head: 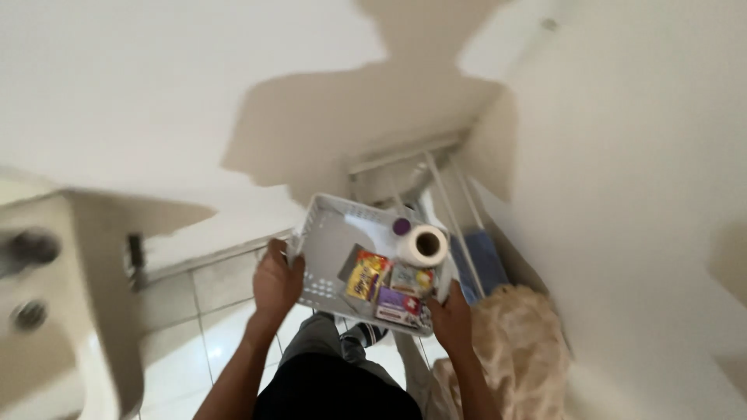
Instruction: The person organizes small items in a white plastic basket on a metal rack, then moves the basket to the floor. They take a blue reusable bag from a wall hook, place it on the rack, fold a beige towel, and put the towel into the bag. The bag is then placed on the floor.
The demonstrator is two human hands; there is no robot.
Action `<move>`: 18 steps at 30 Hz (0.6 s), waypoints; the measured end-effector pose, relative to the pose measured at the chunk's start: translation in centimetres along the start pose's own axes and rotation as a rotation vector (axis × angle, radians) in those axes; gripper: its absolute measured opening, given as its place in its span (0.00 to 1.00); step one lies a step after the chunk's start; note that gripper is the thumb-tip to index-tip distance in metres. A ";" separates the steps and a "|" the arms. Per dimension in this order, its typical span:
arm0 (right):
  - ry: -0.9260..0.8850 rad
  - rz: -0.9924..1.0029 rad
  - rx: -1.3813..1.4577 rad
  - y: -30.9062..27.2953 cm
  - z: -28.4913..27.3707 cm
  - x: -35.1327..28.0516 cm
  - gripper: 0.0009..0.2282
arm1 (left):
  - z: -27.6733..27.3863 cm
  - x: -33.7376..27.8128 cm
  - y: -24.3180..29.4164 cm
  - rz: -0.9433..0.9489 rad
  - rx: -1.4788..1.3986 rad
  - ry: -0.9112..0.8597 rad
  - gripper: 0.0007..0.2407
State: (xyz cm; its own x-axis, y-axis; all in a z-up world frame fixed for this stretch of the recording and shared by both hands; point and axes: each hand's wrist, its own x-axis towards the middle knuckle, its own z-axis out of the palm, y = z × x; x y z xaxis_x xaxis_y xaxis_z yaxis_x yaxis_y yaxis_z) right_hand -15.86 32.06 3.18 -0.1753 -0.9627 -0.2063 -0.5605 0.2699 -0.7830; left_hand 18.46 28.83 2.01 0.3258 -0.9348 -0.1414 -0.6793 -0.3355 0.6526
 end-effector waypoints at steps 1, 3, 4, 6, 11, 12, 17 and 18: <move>-0.032 -0.026 0.001 -0.3 0.4 -0.5 0.20 | -0.5 -1.4 -0.4 -0.027 0.002 0.031 0.13; -0.050 0.096 -0.104 -1.0 1.1 -1.1 0.20 | -1.3 -3.6 -0.8 -0.069 -0.078 0.102 0.14; -0.073 0.067 -0.106 -1.0 1.4 -0.8 0.20 | -1.5 -4.1 -1.2 -0.089 -0.080 0.134 0.14; -0.119 0.074 -0.188 -0.7 2.2 -1.6 0.16 | -2.0 -5.9 -2.5 -0.256 -0.125 0.095 0.13; -0.233 0.035 -0.266 0.9 4.3 -2.4 0.13 | -3.4 -10.6 -5.8 -0.395 -0.182 0.082 0.13; -0.249 0.021 -0.330 2.1 4.7 -2.8 0.13 | -3.9 -11.9 -6.2 -0.494 -0.211 0.016 0.13; -0.315 0.010 -0.316 2.1 7.2 -5.7 0.15 | -4.9 -15.6 -10.3 -0.553 -0.201 -0.034 0.14; -0.319 0.052 -0.352 1.8 7.7 -6.7 0.16 | -5.7 -16.2 -10.7 -0.578 -0.198 -0.097 0.14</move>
State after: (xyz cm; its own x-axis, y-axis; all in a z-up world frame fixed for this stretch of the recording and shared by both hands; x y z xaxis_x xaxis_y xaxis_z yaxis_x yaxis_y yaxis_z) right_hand -9.50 38.83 -1.39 0.0158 -0.8914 -0.4530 -0.8076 0.2558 -0.5314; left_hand 24.16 48.27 1.53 0.5374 -0.6177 -0.5742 -0.2723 -0.7715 0.5750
